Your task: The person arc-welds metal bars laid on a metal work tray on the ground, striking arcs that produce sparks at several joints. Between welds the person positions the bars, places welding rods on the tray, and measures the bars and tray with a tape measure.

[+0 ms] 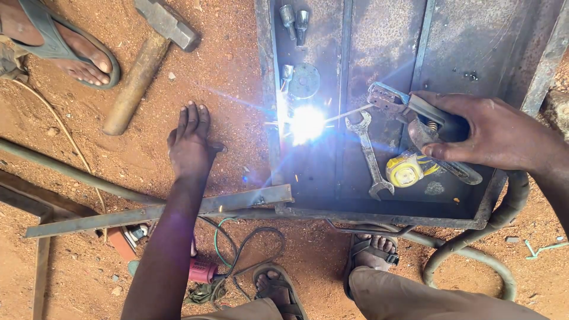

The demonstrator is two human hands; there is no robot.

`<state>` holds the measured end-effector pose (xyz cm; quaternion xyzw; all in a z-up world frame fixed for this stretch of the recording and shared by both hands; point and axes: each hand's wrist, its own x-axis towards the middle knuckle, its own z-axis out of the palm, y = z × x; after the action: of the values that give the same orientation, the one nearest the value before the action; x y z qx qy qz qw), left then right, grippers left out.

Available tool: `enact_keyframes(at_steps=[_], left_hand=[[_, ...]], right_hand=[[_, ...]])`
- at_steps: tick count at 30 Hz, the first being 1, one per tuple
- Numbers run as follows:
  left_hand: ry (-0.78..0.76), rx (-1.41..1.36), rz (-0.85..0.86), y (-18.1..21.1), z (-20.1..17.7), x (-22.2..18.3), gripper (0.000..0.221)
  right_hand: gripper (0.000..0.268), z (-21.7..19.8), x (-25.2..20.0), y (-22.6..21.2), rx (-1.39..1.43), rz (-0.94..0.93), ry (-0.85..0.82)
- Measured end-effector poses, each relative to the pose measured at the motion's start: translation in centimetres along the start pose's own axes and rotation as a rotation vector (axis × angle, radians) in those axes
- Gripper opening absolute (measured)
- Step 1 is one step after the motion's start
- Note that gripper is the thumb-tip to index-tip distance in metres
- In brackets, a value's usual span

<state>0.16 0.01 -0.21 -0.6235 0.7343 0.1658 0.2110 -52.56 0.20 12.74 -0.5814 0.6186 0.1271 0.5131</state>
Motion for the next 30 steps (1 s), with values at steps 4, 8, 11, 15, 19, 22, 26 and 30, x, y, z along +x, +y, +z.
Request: enact_keyframes(at_steps=[4, 8, 11, 15, 19, 22, 26, 30], left_hand=[[-0.033, 0.020, -0.008, 0.2, -0.3, 0.1, 0.109], [-0.032, 0.040, -0.010, 0.2, 0.0, 0.0, 0.108], [-0.029, 0.033, -0.003, -0.2, 0.3, 0.3, 0.112], [-0.017, 0.014, 0.024, -0.7, 0.6, 0.0, 0.116], [-0.043, -0.015, -0.002, -0.6, 0.2, -0.2, 0.115], [-0.006, -0.040, 0.036, -0.8, 0.3, 0.4, 0.115], [-0.043, -0.070, 0.020, -1.4, 0.9, -0.3, 0.118], [-0.082, -0.084, 0.012, -1.3, 0.8, 0.6, 0.116]], right_hand=[[0.106, 0.2, -0.2, 0.1, -0.002, -0.008, -0.030], [0.101, 0.3, -0.8, -0.2, 0.002, 0.028, -0.012], [0.109, 1.8, -2.5, 4.7, 0.025, -0.079, 0.078], [0.094, 1.5, -8.1, 7.2, 0.415, -0.269, 0.221], [0.076, 4.0, -11.9, 7.5, 0.512, -0.323, 0.128], [0.054, 7.7, -13.1, 5.9, 0.443, 0.083, 0.033], [0.059, 11.2, -14.9, 1.5, 0.059, 0.038, 0.099], [0.073, 12.3, -15.1, -2.1, -0.142, -0.162, 0.244]])
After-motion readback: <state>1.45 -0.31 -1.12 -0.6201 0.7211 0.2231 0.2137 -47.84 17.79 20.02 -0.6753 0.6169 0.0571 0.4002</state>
